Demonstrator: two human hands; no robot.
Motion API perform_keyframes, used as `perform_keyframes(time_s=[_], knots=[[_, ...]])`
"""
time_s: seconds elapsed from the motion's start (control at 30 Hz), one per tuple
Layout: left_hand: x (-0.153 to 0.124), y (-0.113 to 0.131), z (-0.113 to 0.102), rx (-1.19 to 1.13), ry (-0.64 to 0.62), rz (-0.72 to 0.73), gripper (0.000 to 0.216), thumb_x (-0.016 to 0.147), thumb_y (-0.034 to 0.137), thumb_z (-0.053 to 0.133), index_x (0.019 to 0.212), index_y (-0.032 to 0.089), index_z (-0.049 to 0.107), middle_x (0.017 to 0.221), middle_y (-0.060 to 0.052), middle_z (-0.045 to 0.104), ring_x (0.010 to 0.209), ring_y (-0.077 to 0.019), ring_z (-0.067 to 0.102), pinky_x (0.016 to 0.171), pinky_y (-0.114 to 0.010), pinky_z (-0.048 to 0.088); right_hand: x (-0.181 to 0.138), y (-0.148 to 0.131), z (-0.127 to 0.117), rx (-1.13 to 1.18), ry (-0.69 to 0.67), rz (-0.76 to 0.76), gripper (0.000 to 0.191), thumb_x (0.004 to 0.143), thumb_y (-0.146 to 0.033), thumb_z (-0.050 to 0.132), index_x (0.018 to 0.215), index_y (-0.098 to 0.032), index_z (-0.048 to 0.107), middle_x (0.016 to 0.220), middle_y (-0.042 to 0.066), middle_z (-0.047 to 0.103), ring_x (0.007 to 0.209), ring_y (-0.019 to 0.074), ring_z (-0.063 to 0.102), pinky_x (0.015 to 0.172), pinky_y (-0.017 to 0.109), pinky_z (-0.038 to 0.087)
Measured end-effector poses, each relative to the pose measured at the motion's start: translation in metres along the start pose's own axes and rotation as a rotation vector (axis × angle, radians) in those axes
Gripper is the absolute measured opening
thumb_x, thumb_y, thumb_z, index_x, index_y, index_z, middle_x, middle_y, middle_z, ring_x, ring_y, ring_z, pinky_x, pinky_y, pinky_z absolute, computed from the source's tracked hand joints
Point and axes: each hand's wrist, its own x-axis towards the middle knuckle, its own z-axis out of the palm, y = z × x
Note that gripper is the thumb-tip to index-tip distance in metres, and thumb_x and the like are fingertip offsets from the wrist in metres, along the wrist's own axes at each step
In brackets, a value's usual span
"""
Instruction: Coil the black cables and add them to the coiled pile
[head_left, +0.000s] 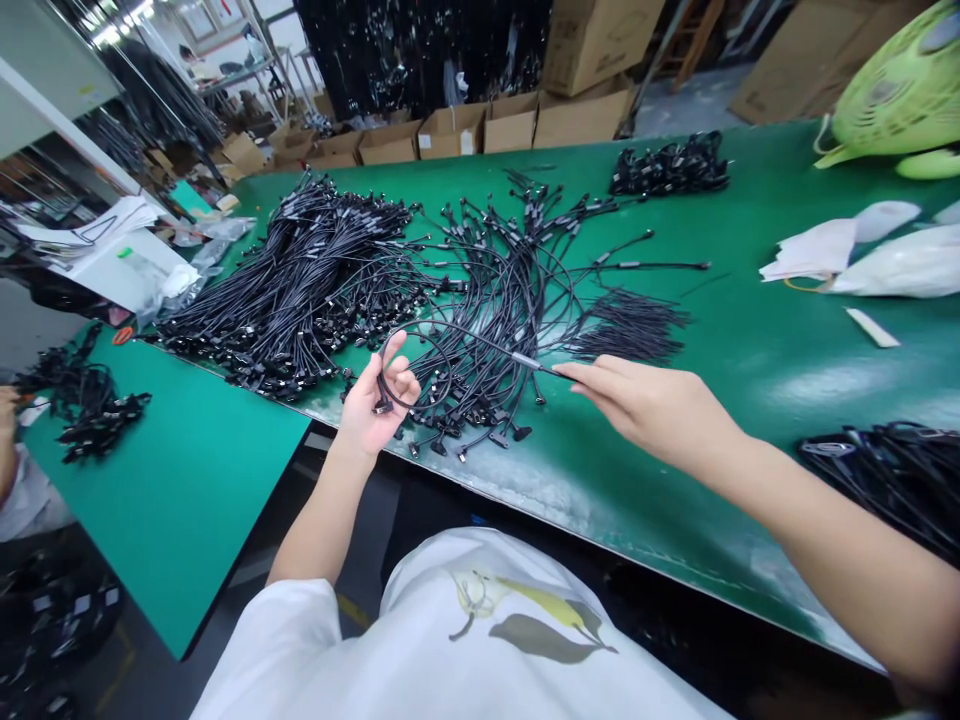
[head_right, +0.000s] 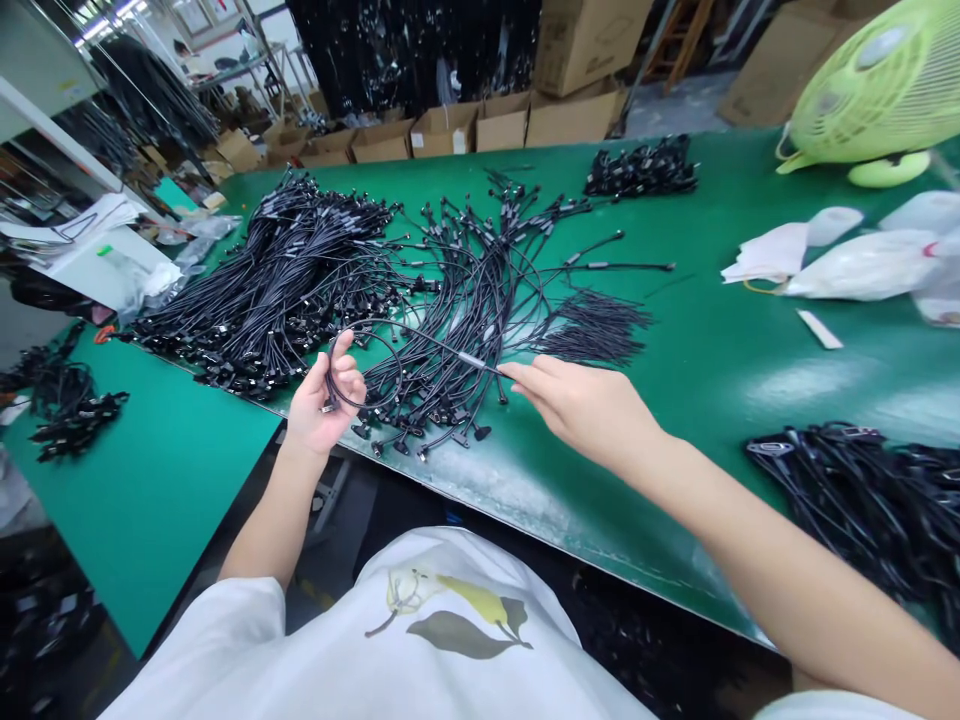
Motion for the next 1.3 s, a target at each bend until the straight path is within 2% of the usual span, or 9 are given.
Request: perform_keyframes(time_s=[0.1,0.23,0.37,0.6,0.7,0.8,0.93,1.07,1.3], knots=[[0.004,-0.018,0.001,0.262,-0.034,0.083,0.031,0.094,0.038,0.053,0.118,0.020,0.062,0.085,-0.001,0.067,0.075,-0.0111,0.067,0.072,-0.024,0.055,-0.003,-0.024,0.002,-0.125,0.001,-0.061,0.032,0.099,-0.028,0.039,0.108,-0.017,0.068,0.071,0.004,0.064,0.057,0.0147,0.055,0.050,0.029,0.025],[-0.002,-0.053,0.003,0.765,-0.214,0.244,0.035,0.088,0.048,0.059,0.104,0.018,0.066,0.101,-0.009,0.070,0.099,-0.0205,0.065,0.088,-0.031,0.050,0.002,-0.062,0.004,0.039,-0.177,-0.221,0.029,0.096,-0.022,0.043,0.078,-0.015,0.064,0.067,0.005,0.063,0.056,0.0133,0.054,0.053,0.028,0.027],[-0.014,-0.072,0.000,1.179,-0.447,0.141,0.027,0.091,0.045,0.055,0.087,0.019,0.065,0.080,-0.004,0.066,0.078,-0.0174,0.060,0.078,-0.029,0.045,0.016,-0.071,0.003,0.425,-0.177,-0.155,0.028,0.097,-0.030,0.046,0.081,-0.016,0.064,0.074,0.004,0.066,0.064,0.0127,0.058,0.058,0.025,0.035],[-0.015,-0.080,-0.002,0.544,-0.347,-0.080,0.039,0.084,0.055,0.062,0.086,0.016,0.057,0.058,0.007,0.040,0.045,-0.0061,0.031,0.046,-0.021,0.028,0.024,-0.070,0.040,1.294,0.174,0.427,0.046,0.080,-0.060,0.063,0.099,-0.019,0.059,0.096,0.005,0.062,0.087,0.0160,0.057,0.077,0.028,0.047],[-0.008,-0.090,0.002,0.451,-0.266,-0.053,0.040,0.083,0.055,0.063,0.084,0.015,0.059,0.058,0.006,0.036,0.051,-0.0075,0.038,0.052,-0.021,0.034,0.025,-0.089,0.058,1.585,0.142,0.616,0.042,0.085,-0.058,0.058,0.074,-0.018,0.051,0.064,-0.003,0.046,0.056,0.0087,0.042,0.058,0.023,0.040],[0.000,-0.106,0.001,0.500,-0.188,0.021,0.049,0.084,0.064,0.056,0.073,0.016,0.058,0.063,0.002,0.044,0.060,-0.0104,0.047,0.064,-0.025,0.043,0.027,-0.098,0.059,1.792,0.301,0.767,0.044,0.083,-0.057,0.062,0.068,-0.018,0.048,0.058,-0.007,0.033,0.049,0.0058,0.027,0.048,0.020,0.032],[-0.003,-0.118,-0.004,0.413,-0.241,-0.149,0.055,0.085,0.070,0.045,0.067,0.018,0.047,0.053,0.007,0.036,0.048,-0.0080,0.039,0.072,-0.030,0.046,0.029,-0.092,0.043,2.003,0.237,0.876,0.043,0.072,-0.051,0.076,0.067,-0.018,0.049,0.063,-0.004,0.043,0.060,0.0080,0.046,0.056,0.020,0.045],[-0.018,-0.120,-0.012,0.484,-0.278,-0.191,0.045,0.083,0.063,0.058,0.078,0.019,0.048,0.057,0.008,0.037,0.048,-0.0071,0.037,0.062,-0.026,0.041,0.031,-0.097,0.034,2.112,0.188,0.904,0.041,0.069,-0.052,0.078,0.078,-0.018,0.057,0.085,0.003,0.062,0.087,0.0140,0.062,0.080,0.026,0.054],[-0.029,-0.130,-0.038,0.871,-0.446,-0.207,0.060,0.082,0.076,0.040,0.064,0.019,0.045,0.059,0.003,0.042,0.055,-0.0108,0.039,0.059,-0.029,0.036,0.030,-0.121,0.047,1.876,0.359,0.702,0.045,0.070,-0.048,0.078,0.087,-0.022,0.045,0.079,-0.007,0.050,0.048,0.0033,0.048,0.046,0.020,0.042]])
